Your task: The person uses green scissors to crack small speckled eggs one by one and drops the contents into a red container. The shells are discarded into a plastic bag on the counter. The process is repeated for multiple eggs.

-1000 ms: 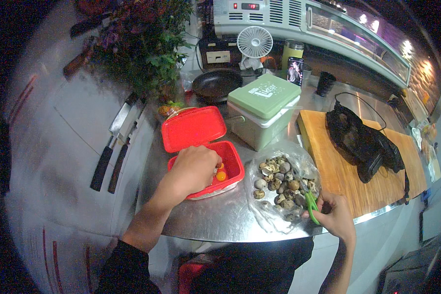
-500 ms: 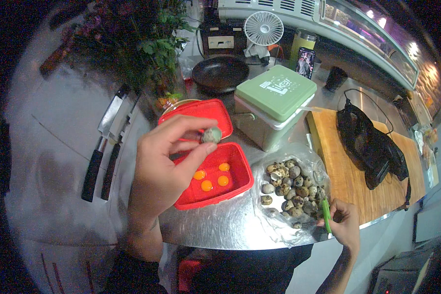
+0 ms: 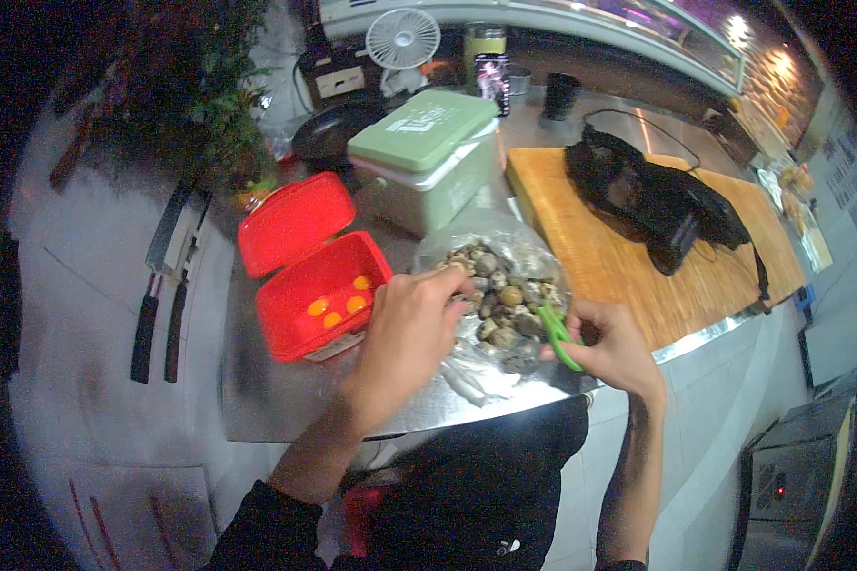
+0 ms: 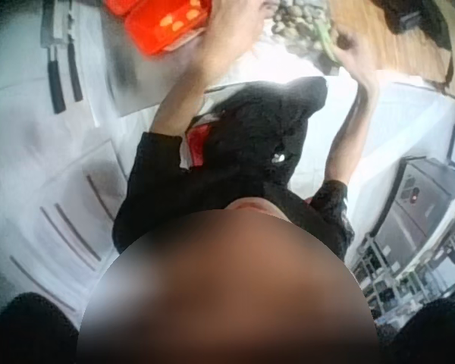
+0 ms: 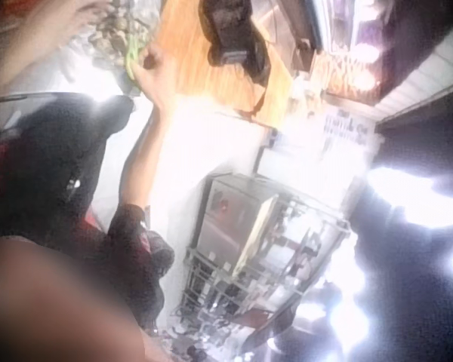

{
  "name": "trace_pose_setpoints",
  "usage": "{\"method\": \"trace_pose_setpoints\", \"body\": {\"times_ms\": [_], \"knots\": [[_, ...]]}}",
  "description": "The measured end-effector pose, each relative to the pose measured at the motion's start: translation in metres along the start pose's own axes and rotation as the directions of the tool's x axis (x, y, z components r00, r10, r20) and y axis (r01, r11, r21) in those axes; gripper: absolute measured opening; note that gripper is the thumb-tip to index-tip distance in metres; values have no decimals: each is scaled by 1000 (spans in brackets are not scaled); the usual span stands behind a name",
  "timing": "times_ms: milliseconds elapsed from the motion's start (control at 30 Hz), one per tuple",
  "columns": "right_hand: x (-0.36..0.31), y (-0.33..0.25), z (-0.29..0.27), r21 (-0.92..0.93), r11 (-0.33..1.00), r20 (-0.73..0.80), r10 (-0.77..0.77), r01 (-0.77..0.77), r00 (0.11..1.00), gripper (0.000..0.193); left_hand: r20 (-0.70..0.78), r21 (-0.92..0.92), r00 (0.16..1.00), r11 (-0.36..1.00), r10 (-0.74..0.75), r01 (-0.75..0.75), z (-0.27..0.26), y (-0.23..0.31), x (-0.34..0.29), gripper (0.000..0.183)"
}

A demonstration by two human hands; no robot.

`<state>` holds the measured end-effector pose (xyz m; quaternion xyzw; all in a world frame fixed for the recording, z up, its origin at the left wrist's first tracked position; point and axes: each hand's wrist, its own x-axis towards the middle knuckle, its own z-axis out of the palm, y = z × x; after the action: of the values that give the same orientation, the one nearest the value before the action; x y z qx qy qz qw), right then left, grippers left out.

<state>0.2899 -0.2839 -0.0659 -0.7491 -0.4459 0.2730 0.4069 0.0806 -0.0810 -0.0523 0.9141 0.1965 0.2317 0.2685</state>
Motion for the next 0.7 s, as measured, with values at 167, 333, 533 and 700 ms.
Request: {"method": "trace_pose_setpoints", "body": {"times_ms": [167, 333, 533, 700], "knots": [[-1, 1, -1, 129, 992, 30, -22, 18, 999, 49, -38, 160, 996, 985, 75, -68, 16, -6, -8, 13], [-1, 5, -3, 114, 992, 24, -55, 52, 998, 53, 1, 299, 995, 950, 97, -93, 22, -14, -1, 14], [-4, 2, -3, 170, 980, 24, -110, 104, 994, 53, 81, 330, 972, 914, 221, -236, 15, -10, -4, 17], [-5, 0, -2, 128, 987, 12, -103, 100, 995, 54, 56, 312, 962, 910, 268, -272, 2, 3, -16, 19]]}}
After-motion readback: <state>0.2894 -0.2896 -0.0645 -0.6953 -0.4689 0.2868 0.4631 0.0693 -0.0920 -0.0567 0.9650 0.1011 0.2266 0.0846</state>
